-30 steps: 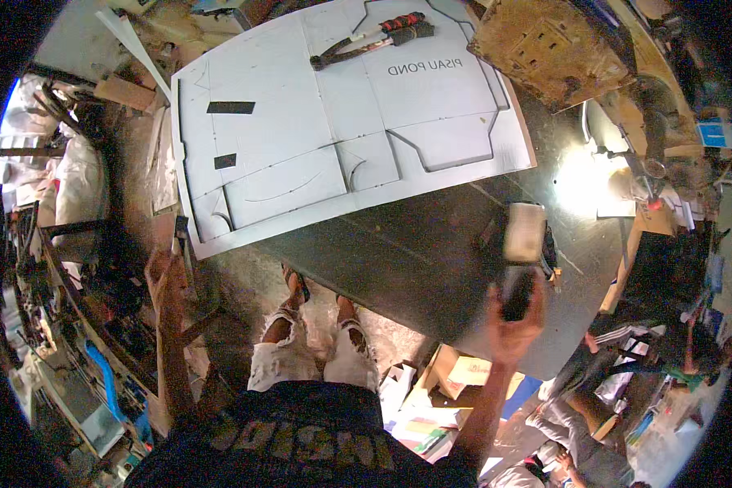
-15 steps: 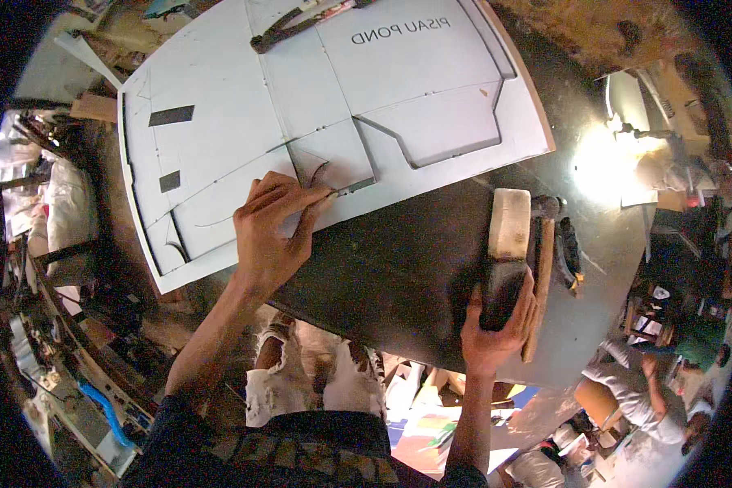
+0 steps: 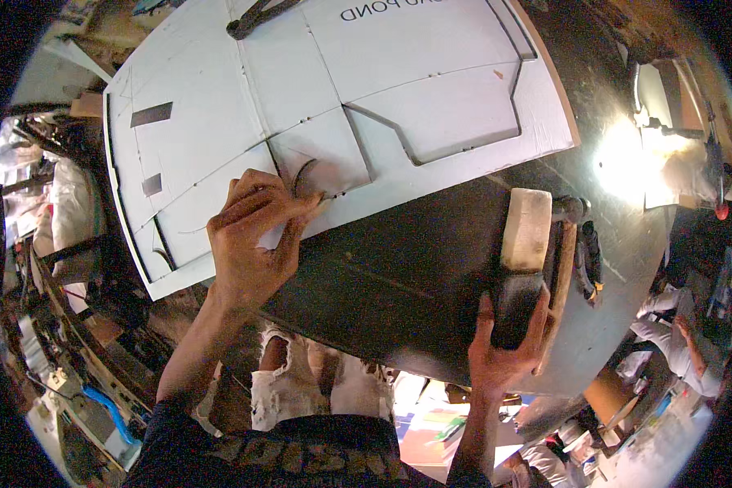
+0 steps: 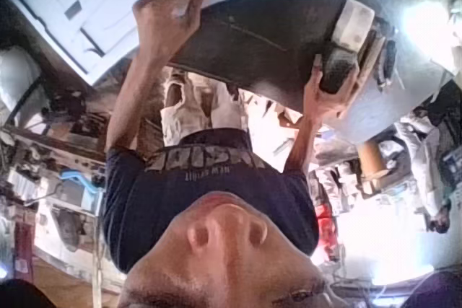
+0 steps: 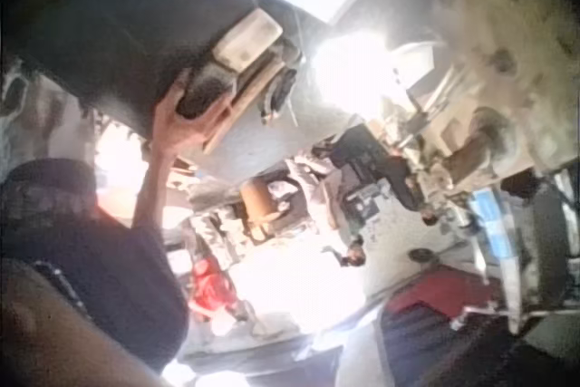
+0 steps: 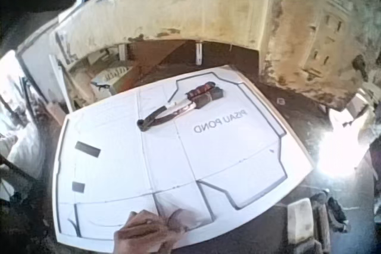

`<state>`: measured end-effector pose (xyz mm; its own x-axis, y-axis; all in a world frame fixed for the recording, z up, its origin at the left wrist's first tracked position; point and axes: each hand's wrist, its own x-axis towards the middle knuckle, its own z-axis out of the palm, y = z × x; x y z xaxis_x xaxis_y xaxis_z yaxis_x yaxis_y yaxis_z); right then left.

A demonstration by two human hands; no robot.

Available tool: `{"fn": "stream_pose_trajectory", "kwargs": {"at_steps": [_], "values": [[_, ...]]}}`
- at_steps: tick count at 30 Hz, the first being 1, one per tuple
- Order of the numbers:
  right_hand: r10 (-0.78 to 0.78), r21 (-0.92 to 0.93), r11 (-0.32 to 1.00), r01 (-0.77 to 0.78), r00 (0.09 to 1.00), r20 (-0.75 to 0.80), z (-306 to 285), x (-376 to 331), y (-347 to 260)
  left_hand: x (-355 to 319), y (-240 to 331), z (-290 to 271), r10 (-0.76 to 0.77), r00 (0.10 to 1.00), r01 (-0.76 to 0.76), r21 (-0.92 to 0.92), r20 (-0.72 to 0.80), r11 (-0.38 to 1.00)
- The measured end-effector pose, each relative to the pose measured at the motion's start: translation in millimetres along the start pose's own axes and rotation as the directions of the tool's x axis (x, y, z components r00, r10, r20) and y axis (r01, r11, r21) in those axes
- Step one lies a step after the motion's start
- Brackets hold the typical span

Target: The person measures, cuts, and grinds small metal strips at a workshop bench. The person uses pliers to bend edges, a hammer to flatten segments against a template, and a grinding wheel to smooth the ends of the metal pieces.

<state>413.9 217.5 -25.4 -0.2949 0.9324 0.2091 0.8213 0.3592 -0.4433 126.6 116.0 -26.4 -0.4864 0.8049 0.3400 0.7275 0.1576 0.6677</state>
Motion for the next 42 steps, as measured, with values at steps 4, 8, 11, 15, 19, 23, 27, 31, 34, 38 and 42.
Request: {"fn": "stream_pose_trajectory", "kwargs": {"at_steps": [4, 8, 11, 15, 19, 23, 27, 31, 34, 38, 42], "values": [[-0.244, 0.091, 0.965, 0.245, 0.969, -0.025, -3, -13, -20, 1, 6, 2, -0.011, 1.000, 0.011, 0.018, -0.004, 1.000], [-0.366, 0.304, 0.906, 0.293, 0.904, 0.221, 7, 7, -69, -2, 4, 3, -0.034, 0.999, 0.035, 0.013, -0.025, 0.999], [-0.440, 0.350, 0.862, 0.367, 0.884, 0.157, 16, 12, -79, -2, 1, 2, -0.005, 1.000, 0.005, -0.022, -0.004, 1.000], [-0.407, 0.319, 0.897, 0.306, 0.852, 0.329, 27, 18, -79, -1, 9, 4, -0.190, 0.981, 0.192, -0.086, 0.032, 0.978], [-0.519, 0.272, 0.842, 0.466, 0.838, 0.169, 22, 16, -78, -1, 12, -1, -0.304, 0.948, 0.312, -0.092, 0.093, 0.946], [-0.491, 0.295, 0.860, 0.417, 0.833, 0.255, 26, 14, -85, -7, 12, -5, -0.329, 0.937, 0.346, -0.207, 0.113, 0.915], [-0.486, 0.326, 0.857, 0.400, 0.838, 0.248, 18, 16, -90, -34, 30, -40, -0.287, 0.954, 0.301, 0.300, -0.089, 0.905], [-0.611, 0.270, 0.779, 0.566, 0.782, 0.124, 14, 17, -90, -90, 9, -81, -0.292, 0.789, 0.472, 0.231, -0.540, 0.851], [-0.569, 0.292, 0.815, 0.501, 0.787, 0.238, 16, 20, -96, -142, -21, -106, -0.502, 0.563, 0.697, 0.052, -0.657, 0.715], [-0.541, 0.329, 0.828, 0.454, 0.802, 0.254, 7, 19, -109, -193, -64, -122, -0.634, 0.607, 0.703, -0.048, -0.478, 0.709], [-0.280, 0.585, 0.809, -0.062, 0.834, 0.476, 5, -10, -80, -197, -64, -114, -0.836, 0.375, 0.789, -0.335, -0.402, 0.515]]}}
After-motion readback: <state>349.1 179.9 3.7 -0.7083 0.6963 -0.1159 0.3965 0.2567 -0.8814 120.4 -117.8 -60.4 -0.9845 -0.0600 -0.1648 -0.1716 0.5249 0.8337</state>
